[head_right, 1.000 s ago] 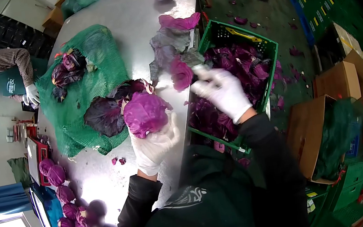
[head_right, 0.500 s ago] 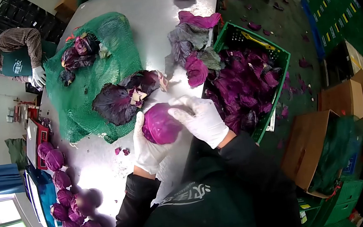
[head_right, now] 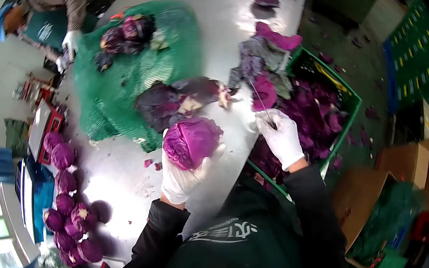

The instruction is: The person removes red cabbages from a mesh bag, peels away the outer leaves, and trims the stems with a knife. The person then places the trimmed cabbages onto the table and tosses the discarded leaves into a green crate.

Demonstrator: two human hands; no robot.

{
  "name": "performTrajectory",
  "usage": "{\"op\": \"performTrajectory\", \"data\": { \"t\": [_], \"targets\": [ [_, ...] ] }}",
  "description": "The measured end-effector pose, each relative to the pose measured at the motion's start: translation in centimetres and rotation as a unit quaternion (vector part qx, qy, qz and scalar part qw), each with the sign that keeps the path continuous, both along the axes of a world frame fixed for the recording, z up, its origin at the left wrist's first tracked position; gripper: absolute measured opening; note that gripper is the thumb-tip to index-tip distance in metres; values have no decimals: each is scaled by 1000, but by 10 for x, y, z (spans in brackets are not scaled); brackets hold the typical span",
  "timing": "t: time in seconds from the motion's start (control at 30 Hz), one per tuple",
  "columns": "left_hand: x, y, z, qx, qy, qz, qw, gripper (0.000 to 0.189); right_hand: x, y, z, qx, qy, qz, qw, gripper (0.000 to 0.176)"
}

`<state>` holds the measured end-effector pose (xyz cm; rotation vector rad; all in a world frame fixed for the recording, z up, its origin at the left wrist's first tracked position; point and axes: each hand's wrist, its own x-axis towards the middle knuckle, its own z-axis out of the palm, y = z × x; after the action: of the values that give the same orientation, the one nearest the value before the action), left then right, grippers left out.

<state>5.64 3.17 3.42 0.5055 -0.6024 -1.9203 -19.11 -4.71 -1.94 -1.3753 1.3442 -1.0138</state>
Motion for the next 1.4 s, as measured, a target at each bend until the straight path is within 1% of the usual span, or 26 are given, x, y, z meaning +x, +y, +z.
{"op": "performTrajectory", "data": {
  "t": [0.07, 0.13, 0.23, 0.3, 0.37, 0.4, 0.43, 0.47, 0.5, 0.53, 0.57, 0.63, 0.77, 0.8, 0.83, 0.9, 1.03, 1.07, 1.13, 1.17, 1.23, 1.27, 1.3, 1.33, 1.37, 1.4],
  "targets": [
    [18, 5, -8, 53, 113, 10, 992, 70, 7, 3, 3, -24, 40, 28, 999, 17],
    [39, 10, -1, 120, 271, 31, 955, 72, 16, 8, 11, 90, 12, 50, 995, 16],
    [92, 26, 2, 127, 379, 115, 909, 74, 32, 11, 17, 136, -35, 77, 987, 14],
    [132, 57, 40, 106, 325, 296, 892, 74, 36, 2, 9, 155, 5, 112, 982, 16],
    [182, 90, 58, 24, 130, 490, 862, 74, 42, -4, 0, 144, 10, 138, 980, 20],
    [203, 109, 77, 37, 57, 564, 823, 70, 45, -5, 6, 145, 17, 166, 975, 21],
    [256, 128, 46, -25, -108, 626, 772, 63, 42, -11, 7, 150, 21, 190, 970, 22],
    [270, 144, 69, -40, -212, 682, 699, 58, 42, -13, 2, 150, 20, 188, 970, 22],
    [297, 163, 68, -8, -318, 726, 609, 72, 43, -14, -4, 152, 18, 186, 971, 23],
    [308, 176, 74, -3, -428, 766, 479, 79, 47, -17, -9, 154, 14, 185, 971, 24],
    [334, 199, 65, 104, -618, 731, 271, 88, 53, -16, -10, 146, 17, 188, 971, 24],
    [374, 239, 49, 141, -717, 658, 180, 99, 62, -11, -9, 131, 22, 187, 973, 26],
    [399, 286, 33, 195, -859, 451, 145, 102, 76, -9, -5, 167, 11, 207, 964, 24],
    [403, 290, 32, 194, -888, 402, 111, 99, 80, -9, -1, 169, 18, 212, 962, 24],
    [413, 294, 27, 194, -892, 397, 98, 96, 83, -8, 11, 191, 20, 218, 957, 24],
    [441, 303, 25, 186, -883, 408, 141, 93, 86, -8, 22, 235, 54, 206, 948, 24],
    [509, 335, 19, 273, -829, 447, 194, 88, 73, -12, 0, 174, 32, 208, 962, 19],
    [512, 336, 23, 312, -813, 451, 194, 92, 71, -9, 0, 168, 20, 192, 967, 18],
    [533, 345, 13, 310, -869, 364, 129, 99, 70, -6, 4, 189, 19, 164, 968, 18],
    [530, 335, 23, 369, -848, 342, 167, 101, 70, -4, 4, 190, 13, 152, 970, 17],
    [549, 323, 22, 416, -832, 328, 165, 102, 66, -1, 4, 197, 6, 157, 968, 15],
    [545, 306, 27, 465, -829, 275, 145, 103, 64, -1, 1, 196, 4, 150, 969, 15],
    [494, 263, 66, 513, -820, 222, 122, 104, 64, 0, -1, 195, 3, 144, 970, 15],
    [471, 234, 82, 503, -826, 228, 114, 105, 66, -1, 0, 198, 0, 138, 970, 15],
    [482, 221, 68, 430, -864, 250, 78, 101, 65, -1, 4, 204, 9, 145, 968, 15],
    [463, 193, 76, 369, -885, 269, 92, 95, 67, -2, 6, 192, 20, 147, 970, 15]
  ]
}}
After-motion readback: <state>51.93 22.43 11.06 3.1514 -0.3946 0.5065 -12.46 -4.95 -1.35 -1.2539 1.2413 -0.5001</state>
